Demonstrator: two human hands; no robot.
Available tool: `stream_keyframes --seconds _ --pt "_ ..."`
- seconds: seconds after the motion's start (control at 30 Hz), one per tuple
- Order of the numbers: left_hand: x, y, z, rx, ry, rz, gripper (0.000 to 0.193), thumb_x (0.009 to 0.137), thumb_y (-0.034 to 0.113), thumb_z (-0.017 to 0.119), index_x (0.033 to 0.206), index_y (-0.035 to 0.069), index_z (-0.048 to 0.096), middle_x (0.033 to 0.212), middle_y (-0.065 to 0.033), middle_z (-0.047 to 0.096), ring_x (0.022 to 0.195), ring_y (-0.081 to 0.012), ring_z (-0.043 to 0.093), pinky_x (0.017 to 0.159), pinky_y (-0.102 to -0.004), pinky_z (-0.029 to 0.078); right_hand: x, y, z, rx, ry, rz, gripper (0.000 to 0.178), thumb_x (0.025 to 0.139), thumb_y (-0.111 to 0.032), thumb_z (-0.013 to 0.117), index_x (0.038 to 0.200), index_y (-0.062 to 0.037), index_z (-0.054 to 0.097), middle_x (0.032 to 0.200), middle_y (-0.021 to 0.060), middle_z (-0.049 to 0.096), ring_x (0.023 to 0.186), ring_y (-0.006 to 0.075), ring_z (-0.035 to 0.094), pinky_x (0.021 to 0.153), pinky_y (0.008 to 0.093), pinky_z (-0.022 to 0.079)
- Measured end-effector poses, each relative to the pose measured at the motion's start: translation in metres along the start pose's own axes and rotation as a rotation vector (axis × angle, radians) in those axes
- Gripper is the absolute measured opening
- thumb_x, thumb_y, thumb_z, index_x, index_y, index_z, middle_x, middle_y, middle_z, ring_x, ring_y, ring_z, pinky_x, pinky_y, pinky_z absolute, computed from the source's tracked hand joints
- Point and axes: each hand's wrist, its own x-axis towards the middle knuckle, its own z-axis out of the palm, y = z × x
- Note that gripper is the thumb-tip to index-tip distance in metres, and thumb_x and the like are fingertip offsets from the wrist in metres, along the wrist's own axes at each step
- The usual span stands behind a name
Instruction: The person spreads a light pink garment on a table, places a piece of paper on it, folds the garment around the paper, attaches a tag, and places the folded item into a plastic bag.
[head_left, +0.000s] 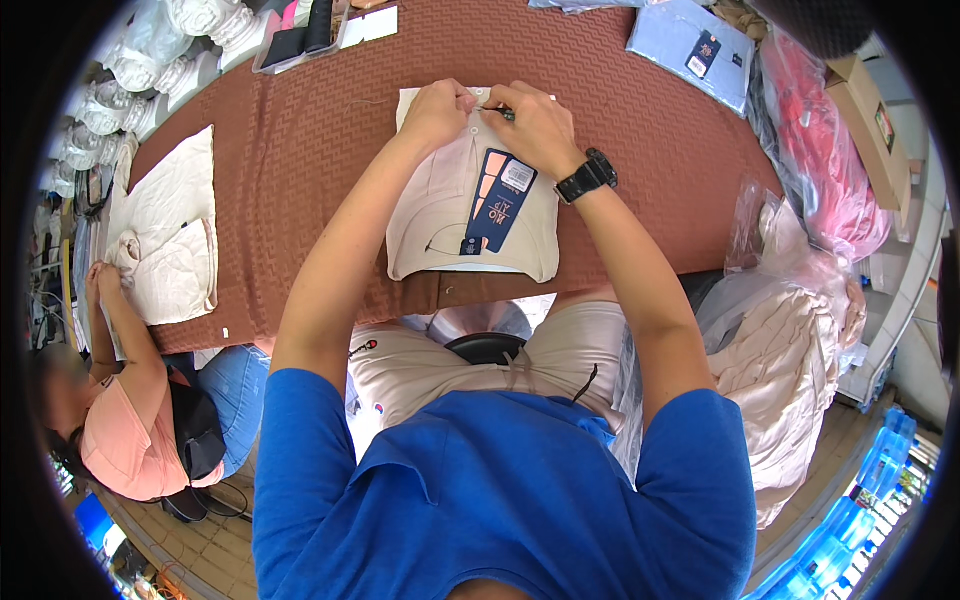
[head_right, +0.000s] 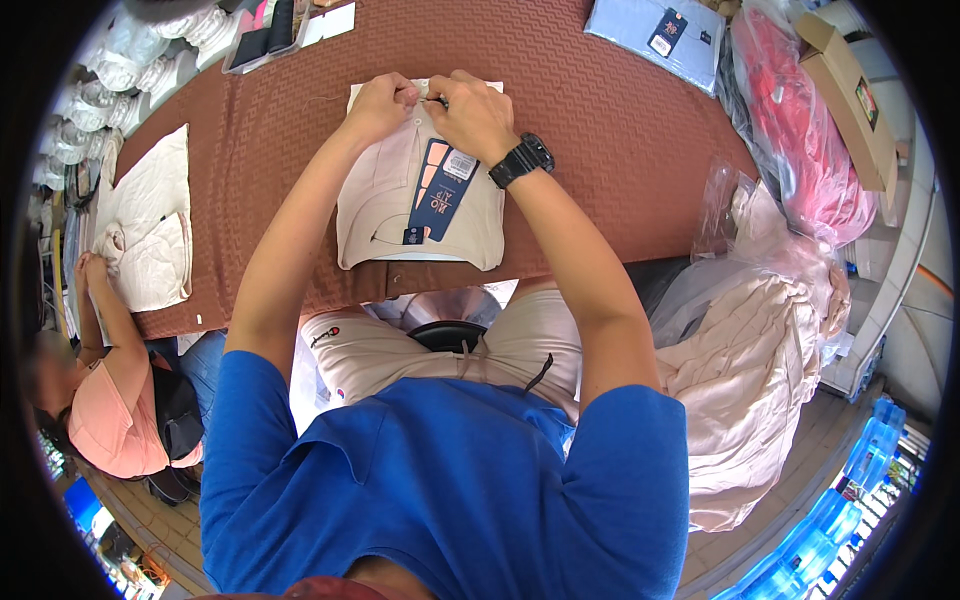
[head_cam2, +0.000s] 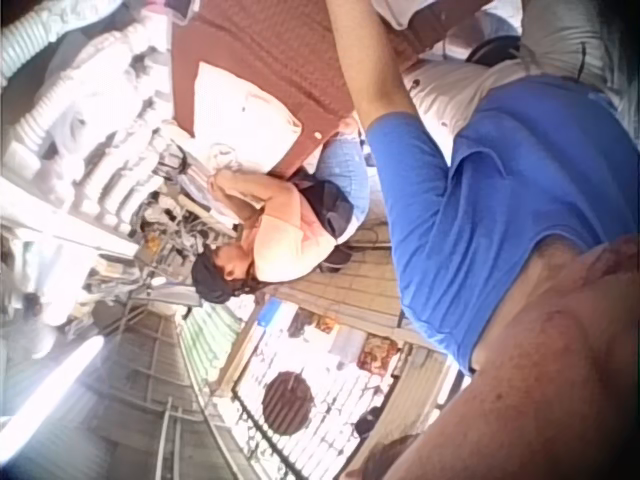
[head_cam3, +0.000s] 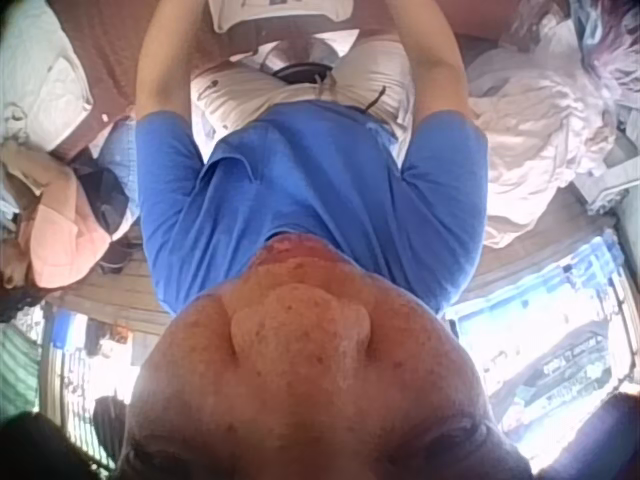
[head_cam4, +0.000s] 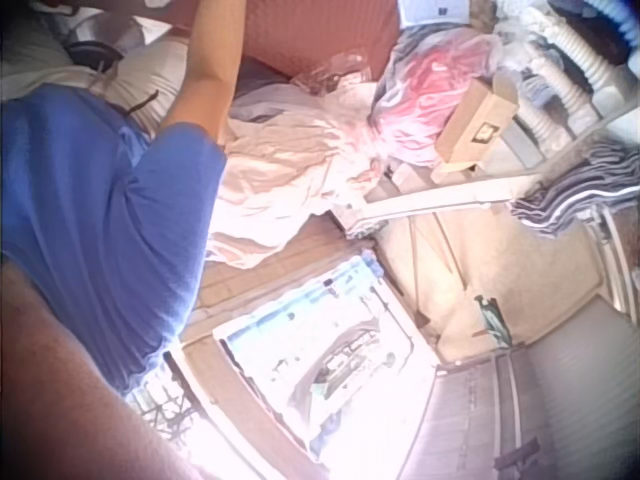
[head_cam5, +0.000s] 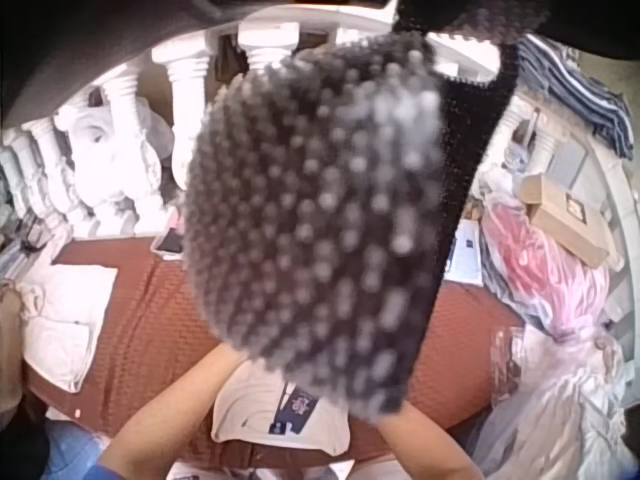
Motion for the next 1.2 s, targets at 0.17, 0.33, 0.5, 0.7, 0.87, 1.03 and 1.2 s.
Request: stream_keyframes --seconds 0.17,0.33,0.5,0.7,0.87,1.03,1.2 --pt "-0.003 0.003 -0.001 -0.022 0.0 0.013 0.02 0.093 0.016 0.064 0.097 -0.001 0.073 0.095 -0.0195 0.073 0.093 -0.0325 0.07 0.084 -0.0405 0.052 0.003 -0.003 0.004 -0.028 0.013 -0.034 0.017 0.086 -0.025 0.064 0.094 -0.0113 0.071 0.093 0.0092 0.067 0.087 0.0325 0.067 0.072 0.0464 0.053" --pt "-0.004 0.007 -0.002 -0.005 -0.008 0.04 0.018 0.092 0.014 0.063 0.095 0.0 0.074 0.094 -0.0198 0.073 0.093 -0.0324 0.07 0.085 -0.0406 0.052 0.004 -0.002 0.008 -0.034 0.037 -0.042 0.018 0.085 -0.025 0.065 0.094 -0.0109 0.071 0.094 0.01 0.067 0.086 0.0338 0.068 0.072 0.0469 0.053" --pt "-0.003 -0.004 0.002 -0.003 0.028 0.069 0.018 0.091 0.012 0.062 0.102 0.001 0.072 0.097 -0.0191 0.073 0.095 -0.0328 0.069 0.085 -0.0405 0.052 0.004 -0.005 0.014 -0.062 0.043 -0.037 0.018 0.084 -0.025 0.065 0.094 -0.0114 0.071 0.095 0.0099 0.068 0.086 0.0332 0.068 0.072 0.0466 0.053" --pt "-0.02 -0.045 -0.058 0.112 0.385 0.267 0.042 0.09 0.022 0.067 0.128 0.008 0.058 0.126 -0.0171 0.061 0.117 -0.0322 0.058 0.097 -0.0466 0.045 0.01 0.014 -0.02 0.189 0.134 0.067 0.024 0.088 -0.028 0.066 0.102 -0.0086 0.069 0.103 0.0122 0.072 0.094 0.0324 0.069 0.081 0.0442 0.054" --pt "-0.063 -0.136 -0.074 0.595 0.794 -0.212 0.064 0.096 0.044 0.059 0.145 0.007 0.044 0.156 -0.019 0.031 0.14 -0.0456 0.029 0.114 -0.057 0.023 0.078 0.025 0.014 0.377 0.092 0.04 0.03 0.091 -0.018 0.061 0.117 -0.0046 0.067 0.105 0.0182 0.071 0.1 0.0333 0.068 0.087 0.0435 0.053" --pt "-0.082 -0.143 -0.068 0.611 0.781 -0.16 0.068 0.098 0.049 0.053 0.144 0.0 0.042 0.153 -0.0197 0.036 0.142 -0.0407 0.03 0.116 -0.0553 0.022 0.156 -0.04 0.093 0.61 -0.101 0.123 0.038 0.082 -0.007 0.065 0.119 -0.0044 0.067 0.106 0.0184 0.072 0.096 0.0321 0.07 0.089 0.0405 0.054" --pt "-0.076 -0.122 -0.068 0.587 0.75 -0.159 0.066 0.098 0.05 0.052 0.141 0.001 0.046 0.149 -0.0182 0.041 0.141 -0.0388 0.032 0.115 -0.0551 0.023 0.216 -0.043 0.131 0.441 0.076 0.044 0.053 0.077 -0.012 0.069 0.129 -0.007 0.064 0.114 0.0168 0.071 0.106 0.0301 0.068 0.091 0.038 0.054"
